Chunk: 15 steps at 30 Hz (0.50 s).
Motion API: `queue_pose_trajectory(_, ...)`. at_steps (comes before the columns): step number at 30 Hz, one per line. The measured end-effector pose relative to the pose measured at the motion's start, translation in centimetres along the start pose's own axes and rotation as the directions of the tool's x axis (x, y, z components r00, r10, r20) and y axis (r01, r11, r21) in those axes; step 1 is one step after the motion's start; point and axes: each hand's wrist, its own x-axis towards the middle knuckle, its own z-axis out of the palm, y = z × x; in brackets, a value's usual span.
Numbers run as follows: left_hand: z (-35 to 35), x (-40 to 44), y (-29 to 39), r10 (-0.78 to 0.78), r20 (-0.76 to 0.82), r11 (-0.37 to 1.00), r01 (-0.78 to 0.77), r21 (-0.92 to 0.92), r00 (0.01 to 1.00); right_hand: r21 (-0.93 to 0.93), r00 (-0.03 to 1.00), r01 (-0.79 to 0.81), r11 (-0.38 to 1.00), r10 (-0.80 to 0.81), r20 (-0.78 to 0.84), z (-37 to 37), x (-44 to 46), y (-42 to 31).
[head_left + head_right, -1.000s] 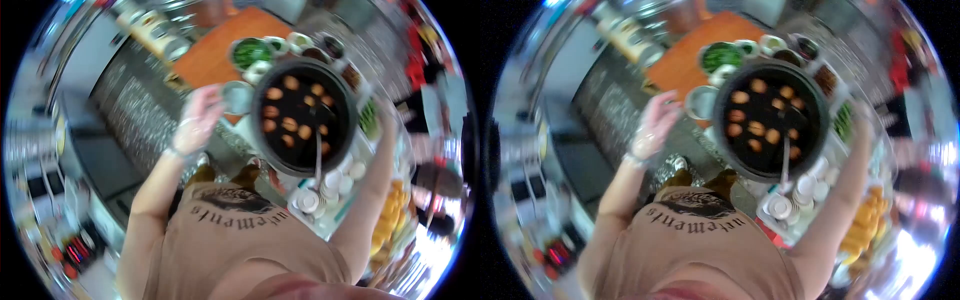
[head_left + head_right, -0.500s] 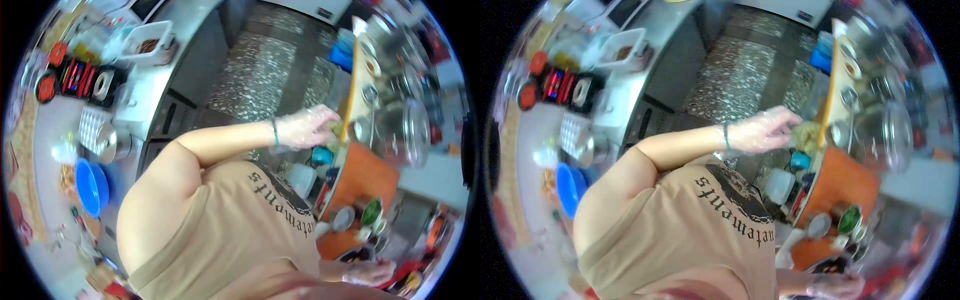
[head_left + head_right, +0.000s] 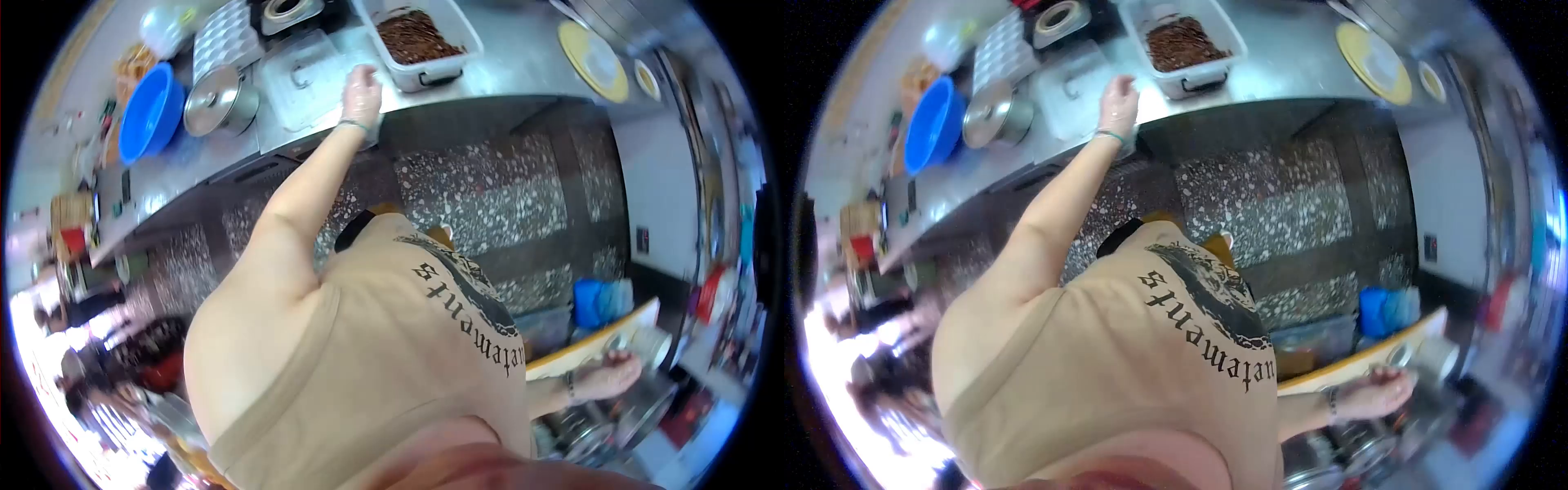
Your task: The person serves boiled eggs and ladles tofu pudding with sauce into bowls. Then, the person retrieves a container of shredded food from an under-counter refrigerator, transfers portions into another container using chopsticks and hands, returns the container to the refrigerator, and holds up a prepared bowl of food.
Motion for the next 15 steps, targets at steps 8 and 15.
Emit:
queue_pose_trajectory(8,-3.8,-5.1,-11.9,-0.447,0.022,0.705,0.338,0.623,0.894,-0.056,0.317,0.074,0.996,0.03,0.948,30.2,1.6,2.4)
queue_pose_trajectory(15,-2.2,-6.4,-11.7,-0.432,0.161,0.496,0.085,0.864,0.887,-0.013,0.127,0.274,0.962,-0.023,0.992,49.8,-2.9,11.7)
